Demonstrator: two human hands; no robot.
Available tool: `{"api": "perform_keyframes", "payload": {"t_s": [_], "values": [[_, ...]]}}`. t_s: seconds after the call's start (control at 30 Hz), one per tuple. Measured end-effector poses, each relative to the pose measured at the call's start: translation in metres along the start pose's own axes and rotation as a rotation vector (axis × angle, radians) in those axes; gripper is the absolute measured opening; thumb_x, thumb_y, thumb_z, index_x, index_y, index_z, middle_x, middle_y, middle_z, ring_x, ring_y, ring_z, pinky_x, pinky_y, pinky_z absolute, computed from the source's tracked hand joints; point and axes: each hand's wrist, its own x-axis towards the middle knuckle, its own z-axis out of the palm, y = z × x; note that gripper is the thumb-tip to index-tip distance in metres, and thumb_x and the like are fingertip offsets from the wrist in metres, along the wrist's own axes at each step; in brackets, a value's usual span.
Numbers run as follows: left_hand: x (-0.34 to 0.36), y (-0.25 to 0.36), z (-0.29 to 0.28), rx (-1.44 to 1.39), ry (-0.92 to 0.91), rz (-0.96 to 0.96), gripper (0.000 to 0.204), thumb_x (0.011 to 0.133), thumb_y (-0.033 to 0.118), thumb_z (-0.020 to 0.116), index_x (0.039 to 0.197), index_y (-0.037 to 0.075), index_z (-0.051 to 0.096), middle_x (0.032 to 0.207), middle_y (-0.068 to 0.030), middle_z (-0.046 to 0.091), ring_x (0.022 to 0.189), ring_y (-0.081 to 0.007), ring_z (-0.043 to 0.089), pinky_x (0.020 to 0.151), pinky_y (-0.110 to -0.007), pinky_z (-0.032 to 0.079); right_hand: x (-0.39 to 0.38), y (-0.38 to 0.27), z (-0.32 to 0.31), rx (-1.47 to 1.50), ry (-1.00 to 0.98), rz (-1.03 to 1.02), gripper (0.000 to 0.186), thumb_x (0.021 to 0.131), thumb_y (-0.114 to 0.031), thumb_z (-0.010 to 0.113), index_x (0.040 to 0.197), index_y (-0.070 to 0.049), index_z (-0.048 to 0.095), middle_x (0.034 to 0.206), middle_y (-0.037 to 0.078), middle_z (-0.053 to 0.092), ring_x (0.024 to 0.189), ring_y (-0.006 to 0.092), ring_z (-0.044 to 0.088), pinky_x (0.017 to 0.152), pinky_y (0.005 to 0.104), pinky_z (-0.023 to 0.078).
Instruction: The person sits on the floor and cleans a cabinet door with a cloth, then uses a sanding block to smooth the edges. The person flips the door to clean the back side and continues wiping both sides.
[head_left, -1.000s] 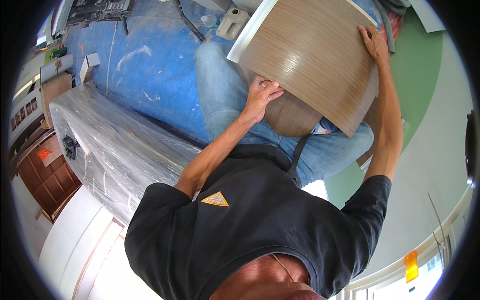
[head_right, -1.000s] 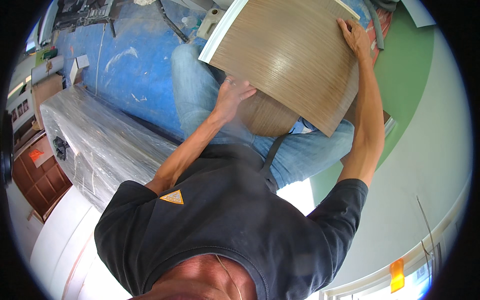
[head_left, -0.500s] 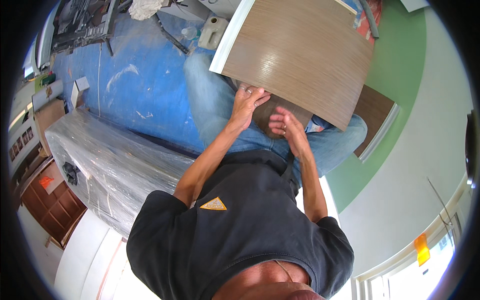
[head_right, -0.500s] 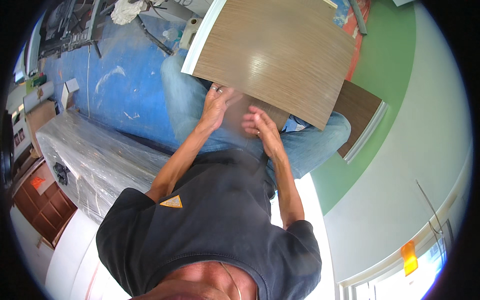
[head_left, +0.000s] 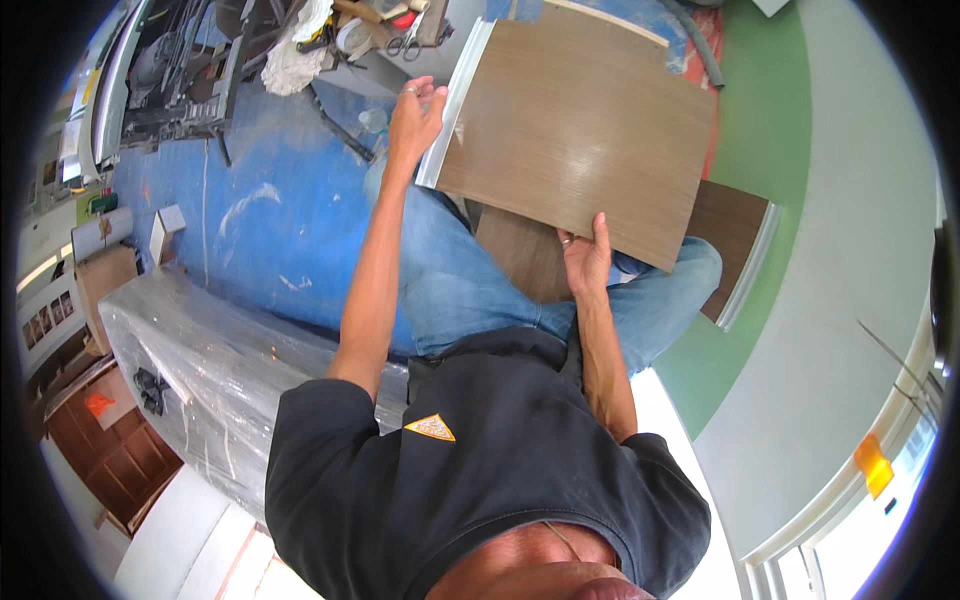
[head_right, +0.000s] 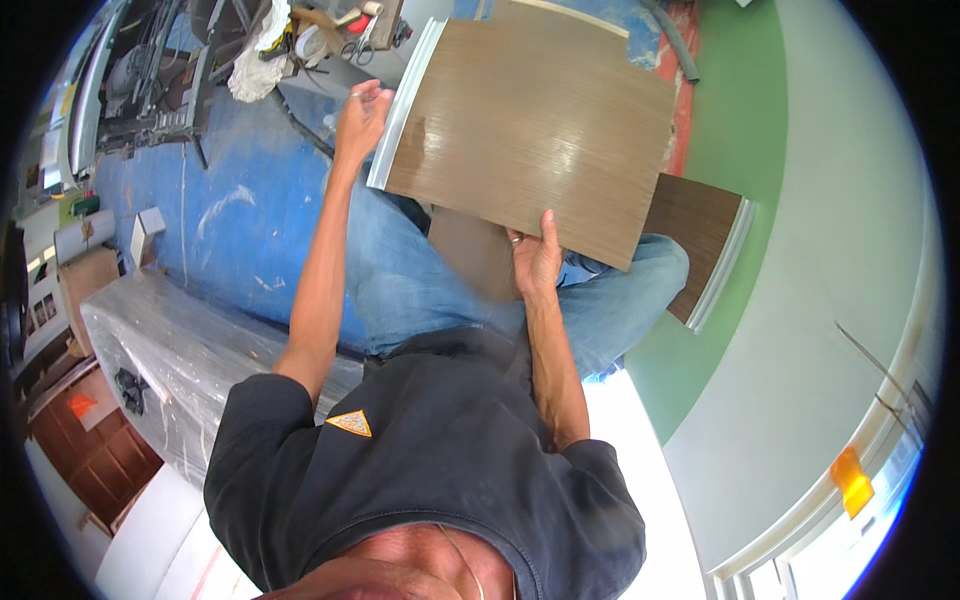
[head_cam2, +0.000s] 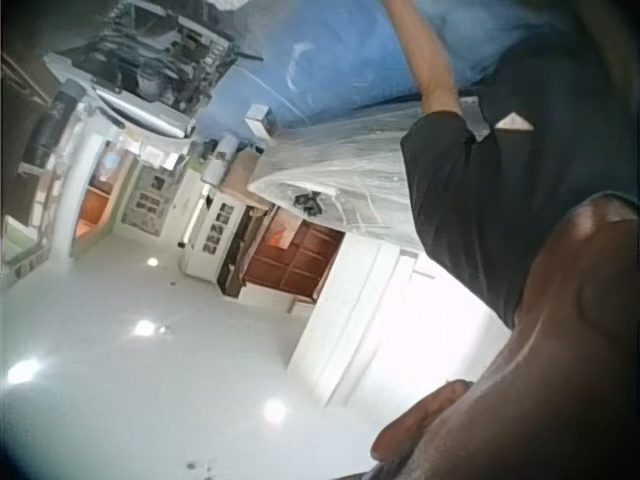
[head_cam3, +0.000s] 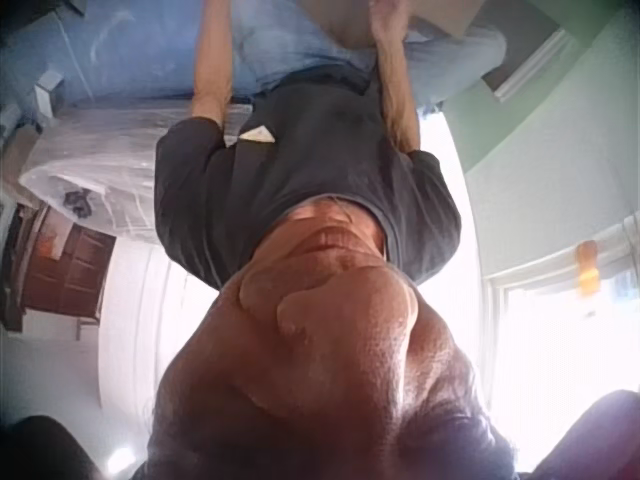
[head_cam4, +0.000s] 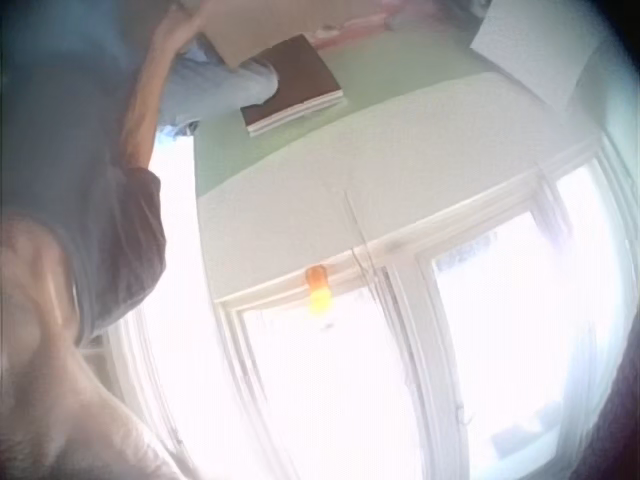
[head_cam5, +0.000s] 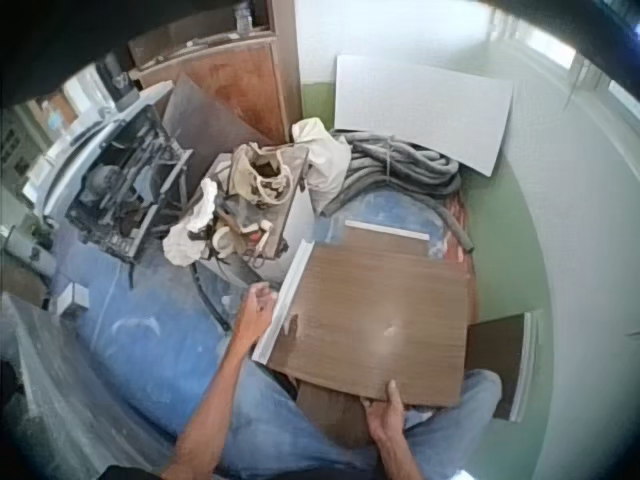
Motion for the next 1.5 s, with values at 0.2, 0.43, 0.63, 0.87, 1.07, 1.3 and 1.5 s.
{"api": "perform_keyframes", "payload": {"t_s": [0.2, 0.43, 0.63, 0.87, 1.07, 1.3, 1.5], "values": [[0.048, -0.036, 0.054, -0.352, -0.262, -0.434, 0.065, 0.099, 0.048, 0.063, 0.130, -0.010, 0.062, 0.122, -0.0209, 0.069, 0.111, -0.0259, 0.065, 0.099, -0.037, 0.048, 0.003, -0.002, -0.003, -0.012, -0.007, -0.012, 0.052, 0.098, -0.028, 0.070, 0.144, -0.015, 0.048, 0.144, 0.005, 0.053, 0.134, 0.0242, 0.049, 0.111, 0.0535, 0.041], [0.019, -0.006, 0.025, -0.222, -0.050, -0.385, 0.061, 0.100, 0.046, 0.061, 0.123, -0.010, 0.063, 0.111, -0.0178, 0.070, 0.103, -0.0214, 0.063, 0.090, -0.036, 0.049, -0.012, -0.028, 0.003, -0.086, -0.056, -0.076, 0.054, 0.096, -0.025, 0.071, 0.143, -0.011, 0.047, 0.134, 0.006, 0.059, 0.120, 0.0221, 0.059, 0.101, 0.0455, 0.050], [-0.069, 0.041, 0.003, -0.558, 0.201, -0.320, 0.040, 0.104, 0.034, 0.059, 0.113, -0.005, 0.060, 0.097, -0.0084, 0.064, 0.090, -0.0169, 0.059, 0.083, -0.035, 0.050, 0.003, -0.090, 0.014, -0.134, -0.045, -0.201, 0.058, 0.097, -0.029, 0.068, 0.144, -0.001, 0.048, 0.140, 0.012, 0.058, 0.128, 0.0249, 0.056, 0.106, 0.0400, 0.047], [-0.200, 0.089, 0.067, -0.901, 0.385, -0.508, 0.045, 0.102, 0.023, 0.064, 0.132, -0.004, 0.042, 0.114, -0.0108, 0.057, 0.103, -0.0183, 0.057, 0.090, -0.035, 0.049, 0.089, -0.158, 0.021, -0.081, -0.110, -0.231, 0.055, 0.096, -0.031, 0.069, 0.138, 0.002, 0.053, 0.132, 0.016, 0.062, 0.119, 0.0288, 0.062, 0.100, 0.0426, 0.052], [-0.256, 0.091, 0.071, -1.141, 0.007, -0.666, 0.061, 0.099, 0.012, 0.065, 0.147, 0.006, 0.027, 0.134, -0.0121, 0.053, 0.123, -0.0243, 0.055, 0.105, -0.049, 0.046, 0.149, -0.180, -0.003, -0.189, -0.294, -0.052, 0.051, 0.095, -0.030, 0.070, 0.132, 0.002, 0.058, 0.122, 0.016, 0.068, 0.110, 0.0274, 0.067, 0.093, 0.0422, 0.056], [-0.265, 0.088, 0.081, -1.163, -0.122, -0.722, 0.066, 0.099, 0.014, 0.067, 0.150, 0.017, 0.025, 0.142, -0.0076, 0.049, 0.133, -0.0255, 0.050, 0.113, -0.057, 0.039, 0.190, -0.169, -0.009, -0.247, -0.310, 0.056, 0.051, 0.093, -0.031, 0.072, 0.129, 0.003, 0.060, 0.118, 0.016, 0.070, 0.104, 0.0260, 0.070, 0.088, 0.0403, 0.058], [-0.267, 0.088, 0.091, -1.190, -0.152, -0.781, 0.068, 0.099, 0.016, 0.069, 0.151, 0.019, 0.024, 0.142, -0.0054, 0.051, 0.132, -0.0245, 0.051, 0.113, -0.058, 0.039, 0.201, -0.171, -0.005, -0.382, -0.264, 0.069, 0.059, 0.092, -0.034, 0.073, 0.131, 0.007, 0.057, 0.118, 0.019, 0.067, 0.106, 0.0275, 0.069, 0.085, 0.0379, 0.060]]}}
